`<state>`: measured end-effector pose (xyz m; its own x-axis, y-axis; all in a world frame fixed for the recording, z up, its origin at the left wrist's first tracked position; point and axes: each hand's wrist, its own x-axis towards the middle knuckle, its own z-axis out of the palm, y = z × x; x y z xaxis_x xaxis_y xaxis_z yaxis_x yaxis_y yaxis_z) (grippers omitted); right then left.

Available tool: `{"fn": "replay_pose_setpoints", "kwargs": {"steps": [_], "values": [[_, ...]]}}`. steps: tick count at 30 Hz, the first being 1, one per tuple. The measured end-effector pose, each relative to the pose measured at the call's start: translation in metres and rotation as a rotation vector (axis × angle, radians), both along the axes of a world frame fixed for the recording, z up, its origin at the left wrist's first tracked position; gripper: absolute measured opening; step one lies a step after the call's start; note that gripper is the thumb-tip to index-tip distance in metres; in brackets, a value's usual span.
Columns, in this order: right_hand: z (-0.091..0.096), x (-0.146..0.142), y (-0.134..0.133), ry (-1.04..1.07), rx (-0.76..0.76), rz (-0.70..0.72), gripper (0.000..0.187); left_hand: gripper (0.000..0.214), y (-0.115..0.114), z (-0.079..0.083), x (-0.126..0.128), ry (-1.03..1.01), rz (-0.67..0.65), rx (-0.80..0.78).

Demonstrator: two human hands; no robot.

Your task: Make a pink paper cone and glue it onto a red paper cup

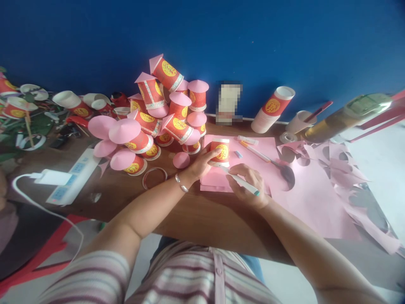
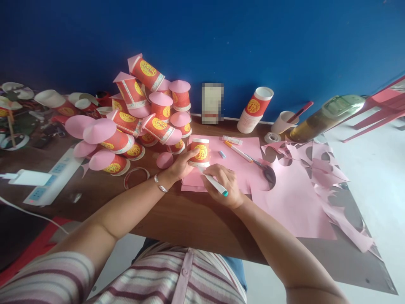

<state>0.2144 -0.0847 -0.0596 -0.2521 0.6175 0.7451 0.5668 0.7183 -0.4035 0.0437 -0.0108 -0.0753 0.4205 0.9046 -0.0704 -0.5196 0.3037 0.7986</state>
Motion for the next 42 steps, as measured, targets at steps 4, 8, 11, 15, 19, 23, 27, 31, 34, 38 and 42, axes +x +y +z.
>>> {"fn": "replay_pose_setpoints", "kwargs": {"steps": [4,8,11,15,19,23,27,31,34,38,42], "values": [[0.0026,0.0007,0.0016,-0.023,-0.006,0.016,0.011,0.029,-0.0002,-0.0022,-0.0012,0.007,0.004,0.031],[0.0057,0.0007,0.0024,-0.047,-0.024,0.019,0.011,0.029,-0.0001,-0.0034,-0.0019,0.024,0.005,0.040],[0.0058,0.0011,0.0028,-0.050,-0.037,0.011,0.010,0.029,-0.0002,-0.0025,-0.0021,0.030,-0.002,0.038],[0.0048,0.0034,0.0041,-0.045,-0.027,-0.008,0.009,0.029,-0.0001,-0.0014,-0.0024,0.023,-0.001,0.043],[0.0028,0.0061,0.0060,-0.025,-0.023,-0.048,0.010,0.027,0.0005,-0.0033,-0.0030,0.040,-0.005,0.049],[0.0005,0.0075,0.0075,-0.008,-0.032,-0.042,0.010,0.031,0.0009,-0.0053,-0.0031,0.053,-0.022,0.040],[-0.0002,0.0079,0.0081,-0.020,-0.026,-0.044,0.010,0.036,0.0010,-0.0062,-0.0031,0.040,-0.009,0.043],[0.0013,0.0080,0.0082,-0.015,-0.006,-0.041,0.011,0.038,0.0013,-0.0071,-0.0039,0.053,-0.034,0.026],[0.0029,0.0080,0.0072,-0.002,0.014,-0.025,0.013,0.035,0.0014,-0.0070,-0.0040,0.053,-0.029,0.032],[0.0050,0.0071,0.0049,-0.027,-0.006,-0.003,0.012,0.031,0.0005,-0.0044,-0.0027,0.019,0.002,0.053],[0.0069,0.0058,0.0036,-0.036,-0.007,0.024,0.012,0.031,-0.0010,-0.0005,-0.0021,0.005,0.001,0.021]]}}
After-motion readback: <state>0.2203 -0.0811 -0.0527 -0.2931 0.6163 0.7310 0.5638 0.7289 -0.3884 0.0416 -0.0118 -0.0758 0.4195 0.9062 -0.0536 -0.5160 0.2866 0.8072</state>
